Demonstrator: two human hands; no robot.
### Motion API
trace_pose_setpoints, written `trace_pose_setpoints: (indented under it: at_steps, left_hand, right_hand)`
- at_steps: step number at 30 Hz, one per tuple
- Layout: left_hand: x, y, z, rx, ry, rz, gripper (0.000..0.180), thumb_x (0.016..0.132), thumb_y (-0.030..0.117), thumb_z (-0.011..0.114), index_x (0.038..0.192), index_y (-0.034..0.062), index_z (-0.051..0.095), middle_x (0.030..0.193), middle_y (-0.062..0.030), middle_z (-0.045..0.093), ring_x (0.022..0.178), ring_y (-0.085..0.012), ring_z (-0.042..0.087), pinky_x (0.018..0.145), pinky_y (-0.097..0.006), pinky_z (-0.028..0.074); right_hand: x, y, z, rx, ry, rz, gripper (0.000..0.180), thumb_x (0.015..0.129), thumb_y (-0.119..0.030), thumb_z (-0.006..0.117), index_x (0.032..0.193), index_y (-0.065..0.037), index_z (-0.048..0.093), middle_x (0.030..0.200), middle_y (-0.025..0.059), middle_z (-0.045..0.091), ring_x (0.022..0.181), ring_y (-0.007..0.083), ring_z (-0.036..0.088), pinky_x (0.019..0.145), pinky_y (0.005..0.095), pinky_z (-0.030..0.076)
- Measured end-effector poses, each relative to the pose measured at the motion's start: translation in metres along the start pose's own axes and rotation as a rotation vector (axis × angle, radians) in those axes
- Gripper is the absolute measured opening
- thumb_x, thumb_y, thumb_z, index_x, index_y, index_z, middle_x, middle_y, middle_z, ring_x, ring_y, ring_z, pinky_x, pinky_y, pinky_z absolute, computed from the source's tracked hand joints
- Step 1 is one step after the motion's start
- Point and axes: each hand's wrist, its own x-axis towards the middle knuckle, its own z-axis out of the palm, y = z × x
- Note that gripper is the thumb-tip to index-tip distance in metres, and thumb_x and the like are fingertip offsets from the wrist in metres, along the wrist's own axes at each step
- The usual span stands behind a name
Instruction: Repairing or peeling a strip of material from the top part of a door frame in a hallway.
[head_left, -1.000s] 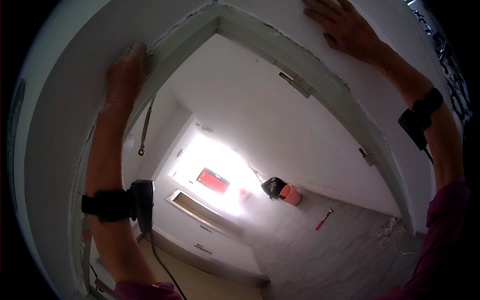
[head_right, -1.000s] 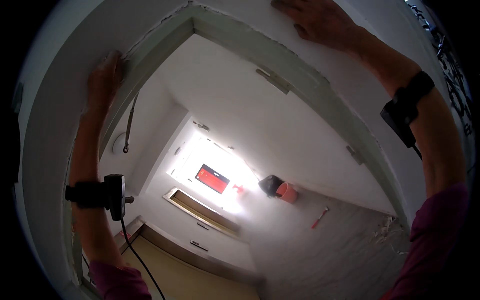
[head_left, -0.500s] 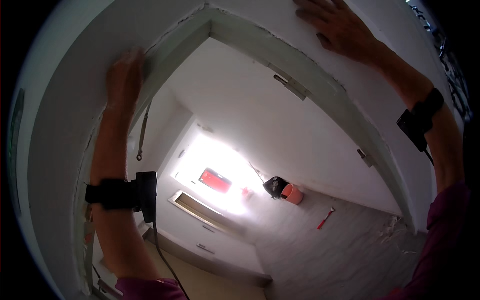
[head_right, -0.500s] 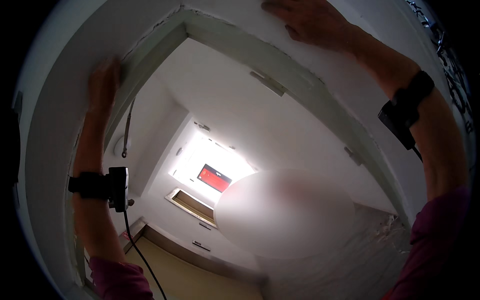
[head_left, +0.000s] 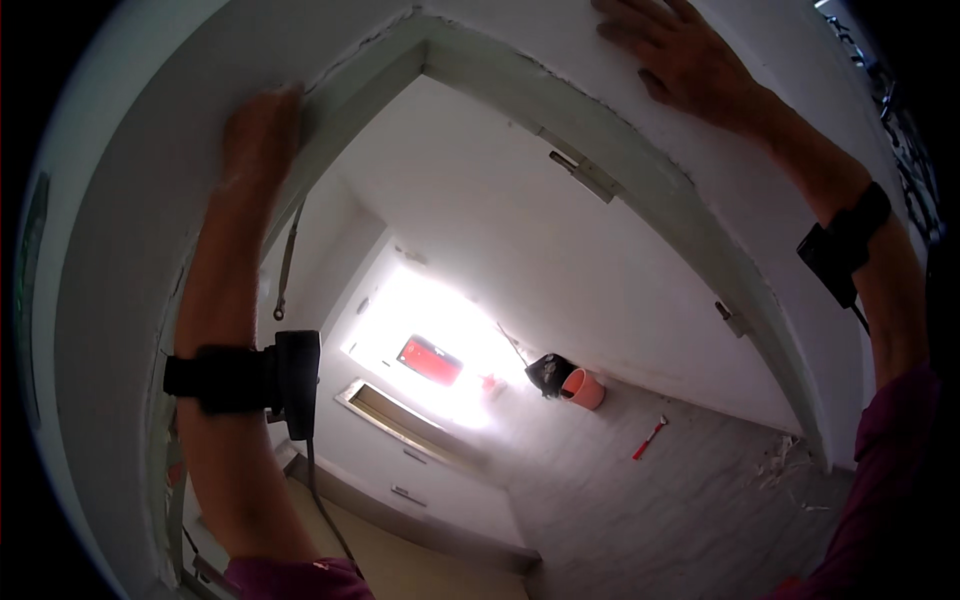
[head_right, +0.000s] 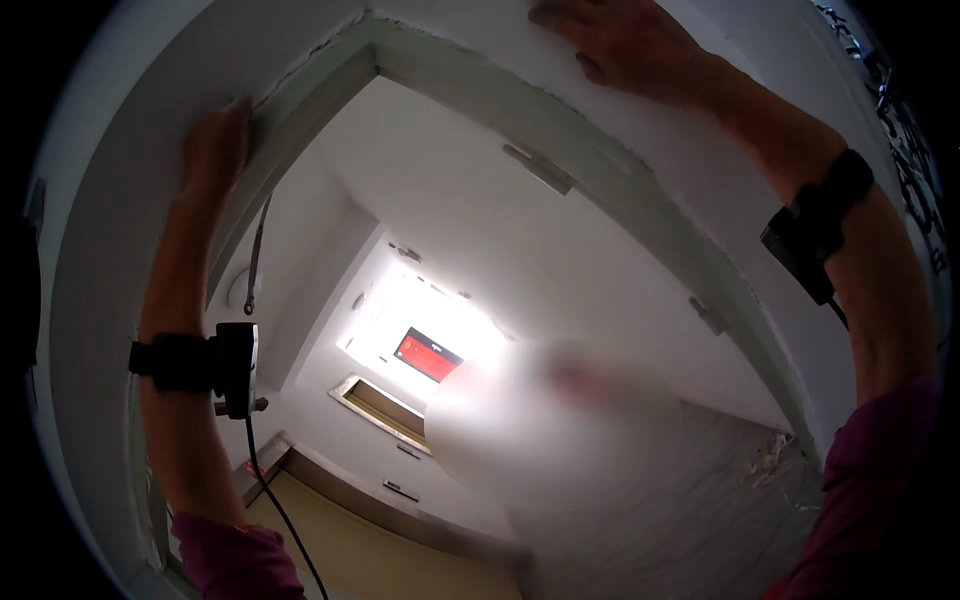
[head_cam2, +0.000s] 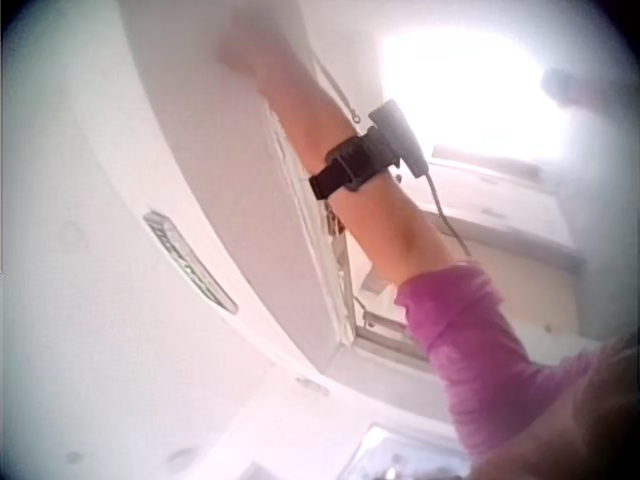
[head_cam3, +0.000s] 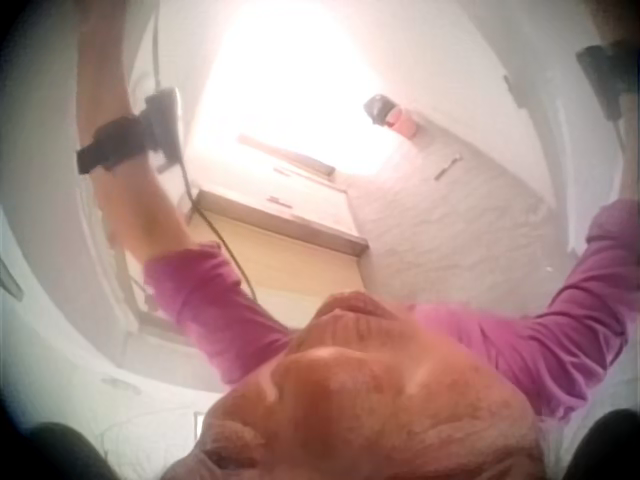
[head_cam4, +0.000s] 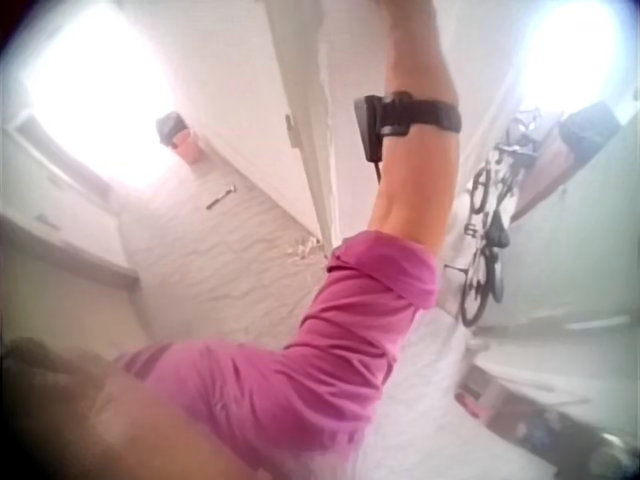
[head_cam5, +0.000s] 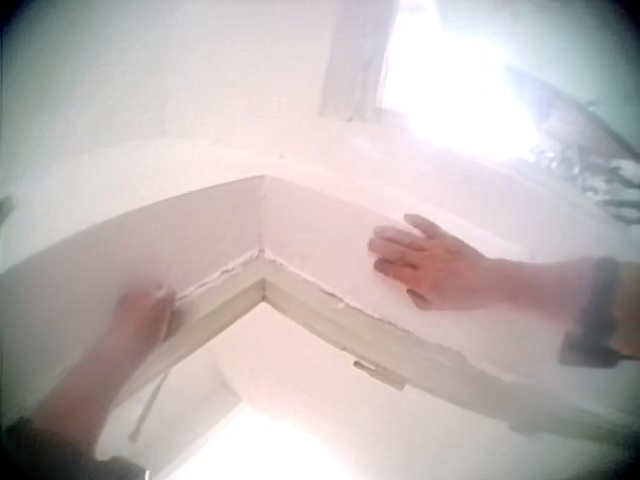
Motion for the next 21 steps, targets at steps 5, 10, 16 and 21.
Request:
trace_pose_setpoints:
  at_steps: [5, 10, 16, 21]
  left_hand:
    - [-0.016, -0.004, 0.021, -0.073, 0.243, 0.025, 0.013, 0.100, 0.007, 0.049, 0.101, 0.0031, 0.061, 0.094, -0.0219, 0.070, 0.087, -0.0423, 0.070, 0.077, -0.053, 0.055]
    - [-0.016, 0.001, 0.024, -0.186, 0.293, -0.016, 0.011, 0.098, 0.005, 0.052, 0.105, 0.0041, 0.060, 0.096, -0.0215, 0.070, 0.088, -0.0411, 0.070, 0.077, -0.052, 0.055]
    - [0.003, 0.000, 0.006, -0.066, 0.022, 0.001, 0.023, 0.102, 0.018, 0.047, 0.104, 0.0030, 0.064, 0.099, -0.0229, 0.070, 0.096, -0.0412, 0.069, 0.083, -0.053, 0.054]
    - [0.011, 0.004, 0.008, -0.138, 0.015, -0.053, 0.026, 0.103, 0.019, 0.045, 0.101, 0.0032, 0.066, 0.097, -0.0233, 0.069, 0.094, -0.0412, 0.069, 0.082, -0.053, 0.054]
  right_hand:
    - [0.002, -0.001, -0.002, -0.024, 0.002, -0.011, 0.059, 0.093, -0.031, 0.061, 0.144, -0.004, 0.053, 0.163, 0.0147, 0.035, 0.156, 0.0270, 0.022, 0.126, 0.0536, 0.014]
    - [-0.001, 0.001, -0.002, -0.032, -0.004, -0.017, 0.059, 0.093, -0.031, 0.061, 0.145, -0.004, 0.053, 0.163, 0.0148, 0.035, 0.156, 0.0267, 0.023, 0.125, 0.0533, 0.016]
    - [0.000, 0.000, -0.002, -0.049, 0.005, -0.008, 0.057, 0.094, -0.031, 0.061, 0.144, -0.004, 0.053, 0.162, 0.0154, 0.037, 0.155, 0.0267, 0.025, 0.125, 0.0536, 0.018]
    - [0.001, -0.003, -0.008, 0.020, 0.076, -0.019, 0.056, 0.089, -0.027, 0.064, 0.138, -0.003, 0.058, 0.159, 0.0156, 0.041, 0.154, 0.0271, 0.028, 0.123, 0.0541, 0.022]
